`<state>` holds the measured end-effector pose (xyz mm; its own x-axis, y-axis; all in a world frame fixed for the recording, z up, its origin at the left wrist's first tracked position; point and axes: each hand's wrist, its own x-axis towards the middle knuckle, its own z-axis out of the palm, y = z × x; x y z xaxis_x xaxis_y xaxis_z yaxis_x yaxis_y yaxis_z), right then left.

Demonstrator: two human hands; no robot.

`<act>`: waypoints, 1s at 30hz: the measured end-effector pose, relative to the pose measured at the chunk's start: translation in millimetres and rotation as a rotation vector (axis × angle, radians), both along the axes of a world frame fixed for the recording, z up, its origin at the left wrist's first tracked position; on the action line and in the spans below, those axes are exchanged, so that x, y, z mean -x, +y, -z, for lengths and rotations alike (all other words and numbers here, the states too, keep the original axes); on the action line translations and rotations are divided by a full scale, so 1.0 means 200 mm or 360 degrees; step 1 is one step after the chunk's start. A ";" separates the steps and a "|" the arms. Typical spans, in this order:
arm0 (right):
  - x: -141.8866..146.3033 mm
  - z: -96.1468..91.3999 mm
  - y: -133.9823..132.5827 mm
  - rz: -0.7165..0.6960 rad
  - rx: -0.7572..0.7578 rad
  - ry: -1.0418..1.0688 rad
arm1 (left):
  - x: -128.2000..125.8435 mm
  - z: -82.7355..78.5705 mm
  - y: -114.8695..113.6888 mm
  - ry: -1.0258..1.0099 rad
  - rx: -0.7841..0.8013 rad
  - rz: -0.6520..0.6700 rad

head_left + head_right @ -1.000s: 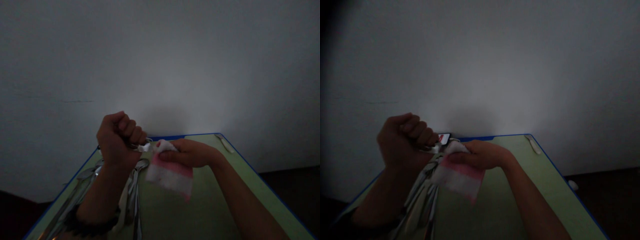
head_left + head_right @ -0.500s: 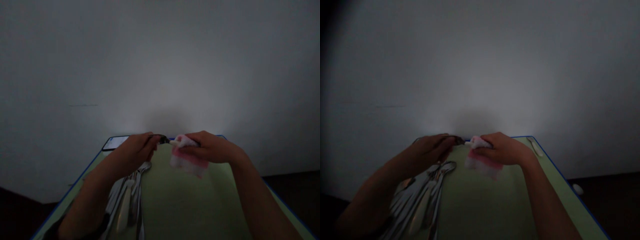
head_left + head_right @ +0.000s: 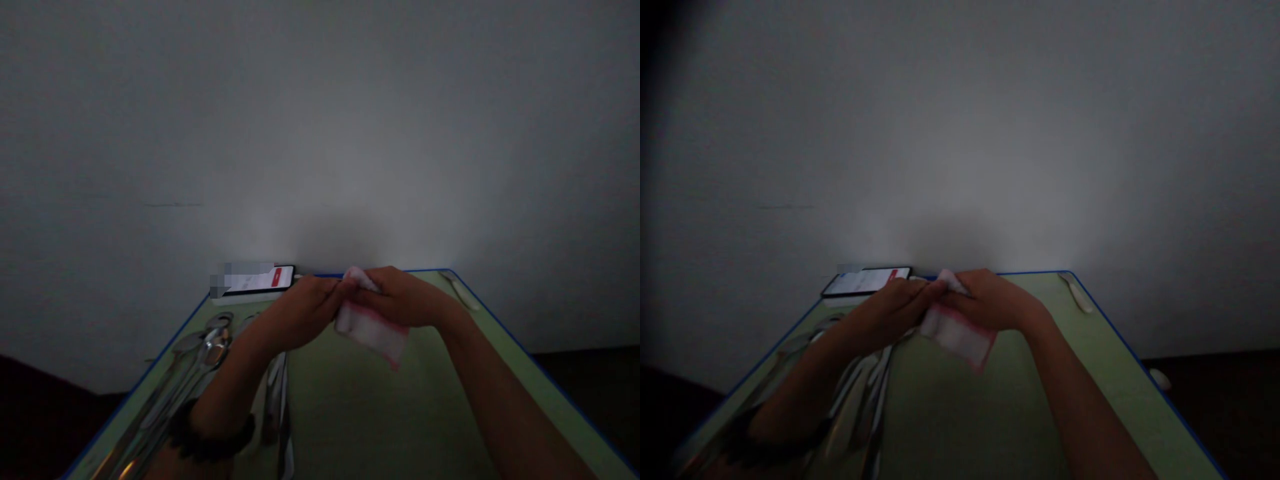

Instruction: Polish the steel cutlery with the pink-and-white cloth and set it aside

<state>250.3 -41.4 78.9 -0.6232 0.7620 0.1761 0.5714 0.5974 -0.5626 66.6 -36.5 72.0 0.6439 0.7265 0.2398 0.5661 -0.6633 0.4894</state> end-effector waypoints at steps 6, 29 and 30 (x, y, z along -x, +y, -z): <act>-0.04 -0.01 0.00 0.0056 0.0166 -0.0089 | -0.03 0.03 0.03 -0.0054 0.0022 0.0105; 0.05 -0.09 -0.08 0.0290 -0.0435 -0.0138 | 0.05 -0.09 -0.01 -0.0091 -0.0370 -0.0160; 0.05 -0.09 -0.08 0.0274 -0.0422 -0.0142 | 0.05 -0.08 -0.02 -0.0003 -0.0452 -0.0076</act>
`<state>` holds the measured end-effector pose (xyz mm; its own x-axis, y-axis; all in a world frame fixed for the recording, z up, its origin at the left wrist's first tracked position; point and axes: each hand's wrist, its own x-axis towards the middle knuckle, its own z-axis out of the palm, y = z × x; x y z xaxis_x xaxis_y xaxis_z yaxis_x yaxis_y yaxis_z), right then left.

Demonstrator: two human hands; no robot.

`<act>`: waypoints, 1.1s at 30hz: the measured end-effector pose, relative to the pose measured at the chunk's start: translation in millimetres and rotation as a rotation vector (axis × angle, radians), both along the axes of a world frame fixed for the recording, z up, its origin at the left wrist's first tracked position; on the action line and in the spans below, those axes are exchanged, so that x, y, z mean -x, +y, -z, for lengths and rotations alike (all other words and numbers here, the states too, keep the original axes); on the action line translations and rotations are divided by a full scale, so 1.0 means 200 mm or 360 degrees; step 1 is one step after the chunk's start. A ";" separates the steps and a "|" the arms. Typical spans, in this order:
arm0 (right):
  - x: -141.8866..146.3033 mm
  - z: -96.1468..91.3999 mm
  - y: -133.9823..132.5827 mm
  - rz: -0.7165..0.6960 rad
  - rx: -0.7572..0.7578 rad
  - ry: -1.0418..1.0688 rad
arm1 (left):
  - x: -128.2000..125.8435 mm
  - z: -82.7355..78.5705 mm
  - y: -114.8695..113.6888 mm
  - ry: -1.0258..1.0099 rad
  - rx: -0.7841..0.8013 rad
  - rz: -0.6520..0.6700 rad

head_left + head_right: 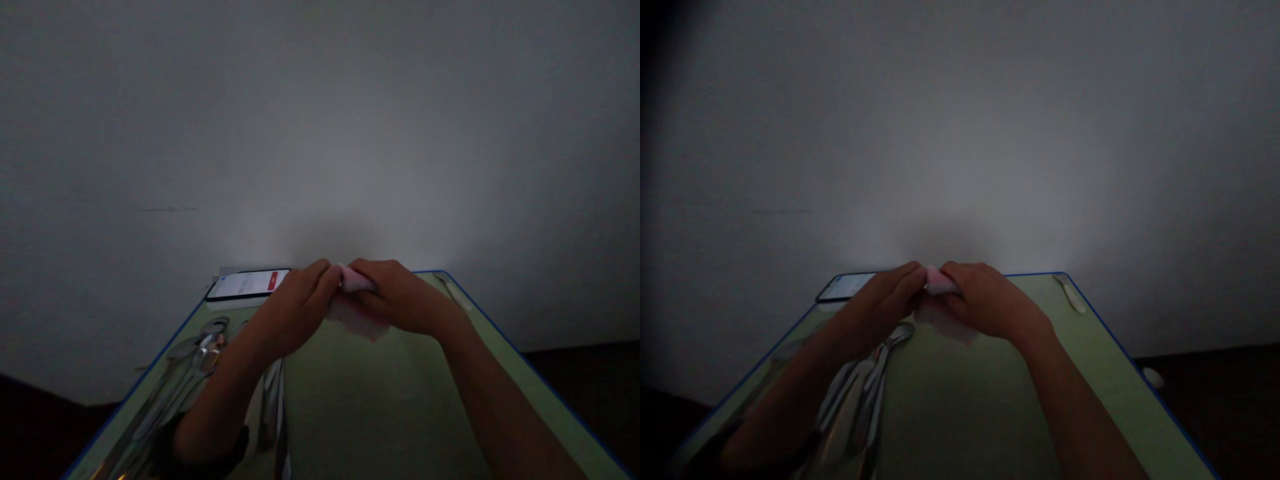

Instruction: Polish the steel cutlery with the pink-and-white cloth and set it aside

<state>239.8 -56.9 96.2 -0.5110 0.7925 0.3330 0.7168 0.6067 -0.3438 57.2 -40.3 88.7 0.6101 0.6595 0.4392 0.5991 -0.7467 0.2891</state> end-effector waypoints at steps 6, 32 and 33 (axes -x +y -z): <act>-0.01 0.00 0.01 -0.0104 0.0145 0.0019 | 0.03 -0.01 -0.03 -0.0191 0.0442 0.0045; -0.03 0.01 0.02 -0.0404 0.0876 0.0423 | 0.08 -0.07 -0.04 -0.0229 0.0742 0.0096; -0.03 0.01 0.01 -0.0427 0.0869 0.0445 | 0.08 -0.06 -0.04 -0.0217 0.0744 0.0090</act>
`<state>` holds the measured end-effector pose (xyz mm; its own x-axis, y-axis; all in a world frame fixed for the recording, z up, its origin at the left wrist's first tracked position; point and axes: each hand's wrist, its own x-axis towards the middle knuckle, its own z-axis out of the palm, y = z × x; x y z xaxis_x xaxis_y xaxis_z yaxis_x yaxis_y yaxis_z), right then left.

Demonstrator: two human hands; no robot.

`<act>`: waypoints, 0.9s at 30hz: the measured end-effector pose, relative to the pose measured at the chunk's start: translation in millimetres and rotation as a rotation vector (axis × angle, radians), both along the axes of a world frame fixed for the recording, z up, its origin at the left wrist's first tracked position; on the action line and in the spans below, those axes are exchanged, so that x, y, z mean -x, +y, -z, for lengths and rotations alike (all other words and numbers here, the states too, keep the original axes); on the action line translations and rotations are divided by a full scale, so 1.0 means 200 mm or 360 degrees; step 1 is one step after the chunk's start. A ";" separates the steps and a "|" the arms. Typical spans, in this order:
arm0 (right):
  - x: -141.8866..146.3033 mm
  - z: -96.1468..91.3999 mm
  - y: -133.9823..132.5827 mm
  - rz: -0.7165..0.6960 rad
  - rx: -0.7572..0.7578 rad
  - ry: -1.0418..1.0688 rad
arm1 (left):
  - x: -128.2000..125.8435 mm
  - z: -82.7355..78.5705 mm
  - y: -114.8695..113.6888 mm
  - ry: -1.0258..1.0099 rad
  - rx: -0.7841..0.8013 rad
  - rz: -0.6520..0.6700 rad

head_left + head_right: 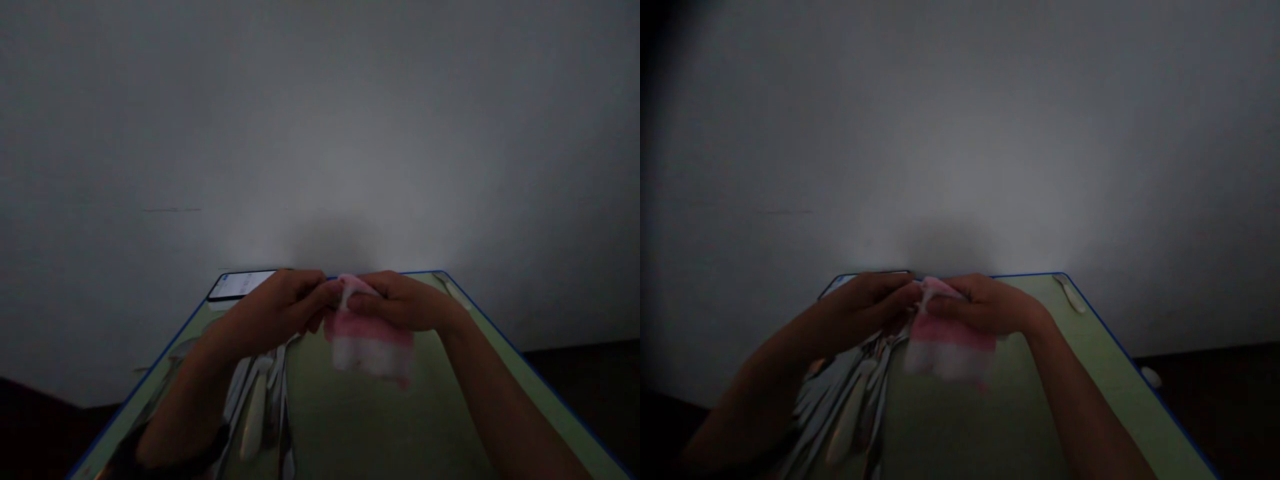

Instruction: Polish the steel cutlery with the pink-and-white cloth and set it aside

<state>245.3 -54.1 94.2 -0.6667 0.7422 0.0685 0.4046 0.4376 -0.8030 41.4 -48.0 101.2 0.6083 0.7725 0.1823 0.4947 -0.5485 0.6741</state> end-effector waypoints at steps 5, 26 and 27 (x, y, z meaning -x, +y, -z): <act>0.02 -0.01 0.00 -0.0021 -0.0161 0.0125 | -0.04 0.01 0.00 -0.0019 0.0061 -0.0030; -0.09 0.05 0.03 0.0145 0.0069 -0.0079 | -0.03 0.05 0.05 -0.0046 0.0072 -0.0007; -0.07 0.05 0.04 0.0153 0.0034 -0.0059 | -0.04 0.06 0.05 -0.0040 0.0009 -0.0046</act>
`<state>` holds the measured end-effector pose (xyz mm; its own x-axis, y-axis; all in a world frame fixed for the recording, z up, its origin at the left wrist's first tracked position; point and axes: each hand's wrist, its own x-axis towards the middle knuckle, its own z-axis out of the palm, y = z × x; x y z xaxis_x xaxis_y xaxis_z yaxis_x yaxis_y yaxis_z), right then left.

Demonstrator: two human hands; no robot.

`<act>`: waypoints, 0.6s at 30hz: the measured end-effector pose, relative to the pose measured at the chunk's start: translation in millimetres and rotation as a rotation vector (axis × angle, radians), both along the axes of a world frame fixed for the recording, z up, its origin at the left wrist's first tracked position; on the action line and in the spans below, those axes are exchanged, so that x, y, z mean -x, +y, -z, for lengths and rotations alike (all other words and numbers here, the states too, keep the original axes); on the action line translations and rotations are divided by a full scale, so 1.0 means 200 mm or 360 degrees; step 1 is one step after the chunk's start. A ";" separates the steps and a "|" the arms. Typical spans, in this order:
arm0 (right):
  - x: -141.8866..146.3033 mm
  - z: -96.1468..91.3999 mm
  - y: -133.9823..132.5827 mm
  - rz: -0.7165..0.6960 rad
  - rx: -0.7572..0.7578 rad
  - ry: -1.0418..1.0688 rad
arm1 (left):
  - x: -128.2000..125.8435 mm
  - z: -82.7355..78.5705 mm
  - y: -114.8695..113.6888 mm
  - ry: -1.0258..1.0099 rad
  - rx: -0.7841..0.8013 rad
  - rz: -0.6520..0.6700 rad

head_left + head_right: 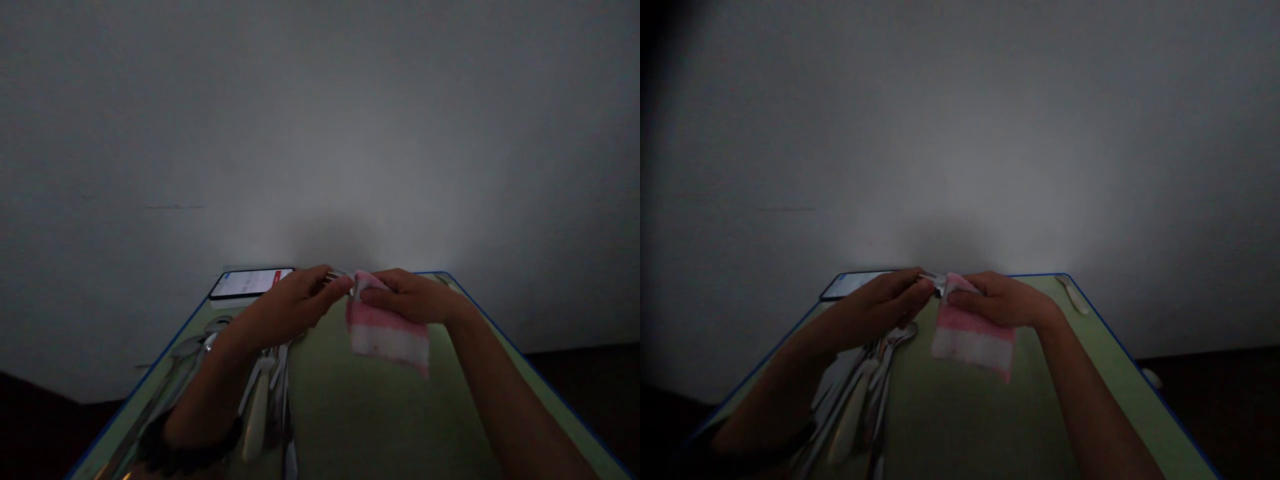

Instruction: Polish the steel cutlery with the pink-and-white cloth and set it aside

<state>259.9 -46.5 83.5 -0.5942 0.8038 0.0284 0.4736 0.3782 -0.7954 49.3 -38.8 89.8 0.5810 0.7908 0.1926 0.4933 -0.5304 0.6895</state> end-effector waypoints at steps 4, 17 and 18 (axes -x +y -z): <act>0.10 0.03 0.01 0.0002 -0.0100 0.0079 | -0.04 0.03 0.03 0.0005 -0.0232 -0.0245; 0.16 0.03 0.00 0.0061 -0.0162 0.0021 | -0.07 0.04 0.06 -0.0741 0.0072 -0.0483; 0.15 0.02 0.00 0.0043 -0.0150 0.0001 | -0.05 0.04 0.07 -0.0772 0.0068 -0.0507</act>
<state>230.8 -46.3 78.8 -0.5725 0.8131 0.1049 0.4840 0.4385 -0.7572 59.9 -25.5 82.4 0.1663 0.9250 0.3416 0.2463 -0.3745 0.8939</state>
